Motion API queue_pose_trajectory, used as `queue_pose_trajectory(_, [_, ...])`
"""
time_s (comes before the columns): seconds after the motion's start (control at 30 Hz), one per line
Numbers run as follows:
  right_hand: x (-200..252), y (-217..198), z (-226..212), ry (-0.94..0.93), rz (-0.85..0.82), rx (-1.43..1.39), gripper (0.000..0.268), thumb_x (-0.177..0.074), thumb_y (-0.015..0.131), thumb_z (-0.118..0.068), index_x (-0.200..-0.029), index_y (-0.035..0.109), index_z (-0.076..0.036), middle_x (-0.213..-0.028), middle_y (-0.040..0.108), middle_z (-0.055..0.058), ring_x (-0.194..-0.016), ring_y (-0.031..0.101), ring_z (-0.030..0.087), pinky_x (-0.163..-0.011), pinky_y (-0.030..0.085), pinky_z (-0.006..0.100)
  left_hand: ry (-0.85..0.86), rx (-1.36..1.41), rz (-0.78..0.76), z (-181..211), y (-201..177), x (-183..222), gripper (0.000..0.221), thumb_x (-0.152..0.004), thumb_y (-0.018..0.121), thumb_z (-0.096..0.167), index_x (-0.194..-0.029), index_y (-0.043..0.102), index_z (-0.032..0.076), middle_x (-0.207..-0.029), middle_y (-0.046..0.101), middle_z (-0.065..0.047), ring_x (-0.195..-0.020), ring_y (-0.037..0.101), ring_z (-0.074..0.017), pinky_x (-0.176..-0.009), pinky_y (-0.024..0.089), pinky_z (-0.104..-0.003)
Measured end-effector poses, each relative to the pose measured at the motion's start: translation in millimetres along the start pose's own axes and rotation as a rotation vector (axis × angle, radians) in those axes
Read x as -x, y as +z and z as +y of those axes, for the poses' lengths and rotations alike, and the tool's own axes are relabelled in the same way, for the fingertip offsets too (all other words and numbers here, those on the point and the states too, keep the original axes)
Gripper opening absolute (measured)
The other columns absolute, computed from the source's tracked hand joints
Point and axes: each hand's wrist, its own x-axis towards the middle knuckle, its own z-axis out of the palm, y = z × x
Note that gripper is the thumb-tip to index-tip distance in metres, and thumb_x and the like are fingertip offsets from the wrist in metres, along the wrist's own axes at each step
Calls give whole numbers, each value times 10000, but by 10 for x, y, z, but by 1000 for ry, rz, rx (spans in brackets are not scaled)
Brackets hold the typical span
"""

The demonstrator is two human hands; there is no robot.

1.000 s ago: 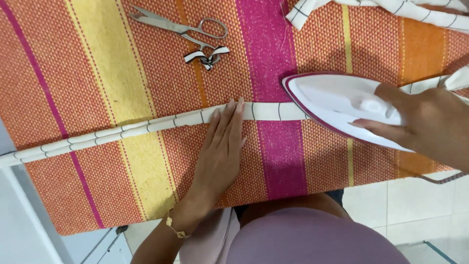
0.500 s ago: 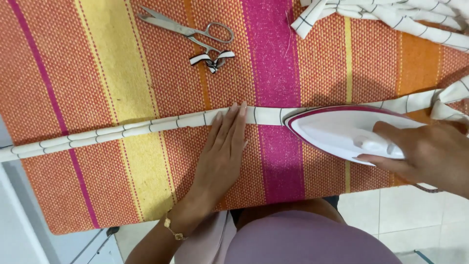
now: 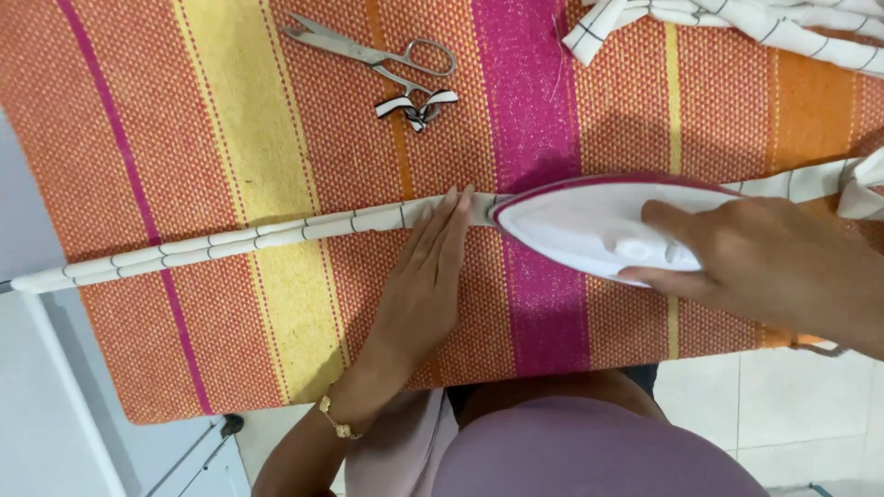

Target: Ironing long strips of checkered fabric on an ironing board to flatten them for sewing.

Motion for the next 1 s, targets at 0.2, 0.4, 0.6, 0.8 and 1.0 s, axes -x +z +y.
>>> queue_pose_trajectory(0.2, [-194, -65, -112, -40, 35, -132, 664, -941, 624, -711, -1362, 654, -198, -508, 695, 24, -457, 722, 229, -458, 622, 422, 13, -364, 64, -73, -56, 149, 508, -1224, 508, 18, -1672, 280, -53, -1754, 375, -205, -1667, 301, -365, -1409, 299, -604])
queue_pose_trajectory(0.4, [-198, 6, -119, -2, 5, -127, 694, -918, 555, -784, -1359, 603, -250, -506, 688, 26, -540, 750, 290, -574, 633, 477, -33, -455, -96, -27, -69, 398, 670, -1222, 639, 223, -1711, 244, -11, -1798, 220, -188, -1683, 187, -420, -1417, 240, -606])
queue_pose_trajectory(0.6, [-192, 32, -124, 35, -28, -103, 687, -901, 546, -819, -1329, 595, -285, -568, 733, 8, -604, 774, 289, -605, 622, 479, 16, -441, -84, -186, -165, 246, 740, -1220, 678, 309, -1686, 239, -63, -1773, 286, -236, -1674, 278, -388, -1418, 301, -538])
queue_pose_trajectory(0.8, [-218, 80, -97, -18, -42, -61, 651, -883, 537, -858, -1258, 593, -328, -489, 680, -14, -534, 743, 276, -641, 630, 447, 40, -516, -29, -287, -193, 175, 570, -1220, 616, 280, -1662, 398, -5, -1725, 424, -169, -1621, 402, -336, -1373, 348, -497])
queue_pose_trajectory(1.0, [-277, -54, -288, -13, 20, -78, 638, -916, 555, -824, -1242, 609, -278, -486, 673, -4, -530, 731, 282, -612, 602, 453, 22, -422, -32, -352, -251, 172, 585, -1208, 640, 233, -1668, 378, -16, -1739, 397, -180, -1641, 365, -339, -1392, 337, -506])
